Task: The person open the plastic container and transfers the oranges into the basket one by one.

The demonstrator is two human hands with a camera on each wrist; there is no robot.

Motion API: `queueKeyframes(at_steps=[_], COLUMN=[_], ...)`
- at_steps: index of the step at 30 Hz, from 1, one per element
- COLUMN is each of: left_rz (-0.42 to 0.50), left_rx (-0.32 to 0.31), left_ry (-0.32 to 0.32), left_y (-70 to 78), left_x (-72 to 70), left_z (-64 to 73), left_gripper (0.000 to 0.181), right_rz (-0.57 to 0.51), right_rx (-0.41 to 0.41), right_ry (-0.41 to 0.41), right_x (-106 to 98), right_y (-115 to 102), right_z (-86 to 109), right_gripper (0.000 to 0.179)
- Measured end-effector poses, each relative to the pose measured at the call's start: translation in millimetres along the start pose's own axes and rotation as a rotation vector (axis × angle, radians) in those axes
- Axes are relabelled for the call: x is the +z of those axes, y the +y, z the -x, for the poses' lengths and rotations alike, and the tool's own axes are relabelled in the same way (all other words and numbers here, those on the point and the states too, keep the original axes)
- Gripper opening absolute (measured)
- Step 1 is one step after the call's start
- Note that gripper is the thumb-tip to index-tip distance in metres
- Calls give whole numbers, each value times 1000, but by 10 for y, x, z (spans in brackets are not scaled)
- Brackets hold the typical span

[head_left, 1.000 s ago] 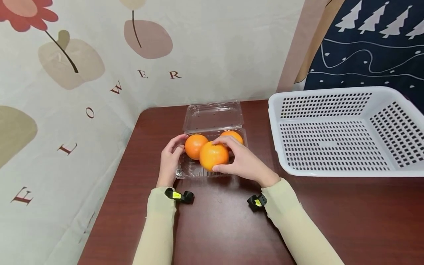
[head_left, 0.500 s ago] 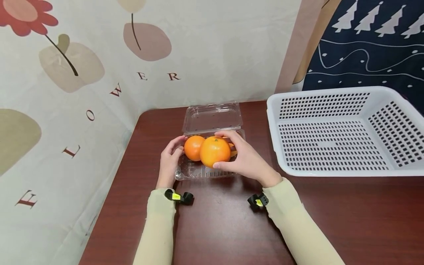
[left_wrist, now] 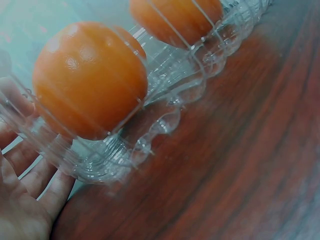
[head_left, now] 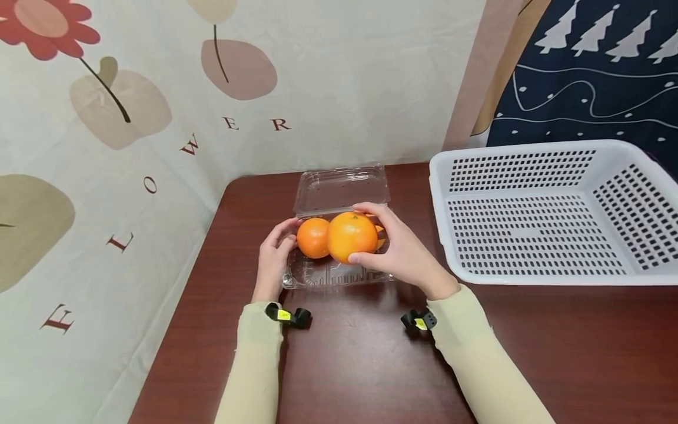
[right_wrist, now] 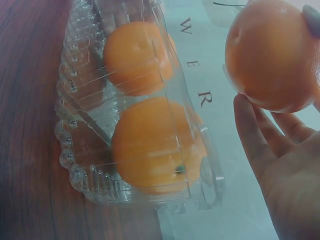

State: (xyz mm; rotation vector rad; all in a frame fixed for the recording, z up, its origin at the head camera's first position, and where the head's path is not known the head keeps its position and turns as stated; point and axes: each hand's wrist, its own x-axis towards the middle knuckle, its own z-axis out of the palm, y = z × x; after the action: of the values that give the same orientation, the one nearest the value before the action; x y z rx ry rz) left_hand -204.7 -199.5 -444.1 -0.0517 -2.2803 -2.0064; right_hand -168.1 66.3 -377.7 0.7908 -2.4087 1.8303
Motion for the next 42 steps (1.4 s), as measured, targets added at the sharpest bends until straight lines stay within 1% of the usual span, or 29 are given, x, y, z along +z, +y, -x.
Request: queueKeyframes(at_steps=[3,7,15,18,26,30,35,37,42], left_rz=[-4,-2,-9,-7,17,24,15,15,24], left_rx=[-8,-25,-28,-25,-10,-9,-16,-16,3], left_ry=[1,-3,-17,-17,-11,-11,-21,-22,-21], left_y=[-11,18,151,135,-1,9,87,114,22], left_x=[-2,-2,24,20,-9,-11,-1,5,-10], left_z=[-5,2,47,37,-15,-6,29,40,4], left_gripper=[31,31,32,32,32,32,31,31,31], right_rz=[-7,-10,0,5,41,51,73,80,102], right_rx=[11,20,-6,-7,-8,-1,8,-1,-36], right_ry=[-4,6,17,16,6,7,-1,0,20], right_x=[-21,-57,-83,-78,-71,-70,-60,-61,-81], right_y=[-117,-291,-349,-365,-407,-428,-460,-475,-528], right_z=[16,43,54,54,57,62,71,72,80], right_gripper=[68,64,62,62,61,61,62,62,61])
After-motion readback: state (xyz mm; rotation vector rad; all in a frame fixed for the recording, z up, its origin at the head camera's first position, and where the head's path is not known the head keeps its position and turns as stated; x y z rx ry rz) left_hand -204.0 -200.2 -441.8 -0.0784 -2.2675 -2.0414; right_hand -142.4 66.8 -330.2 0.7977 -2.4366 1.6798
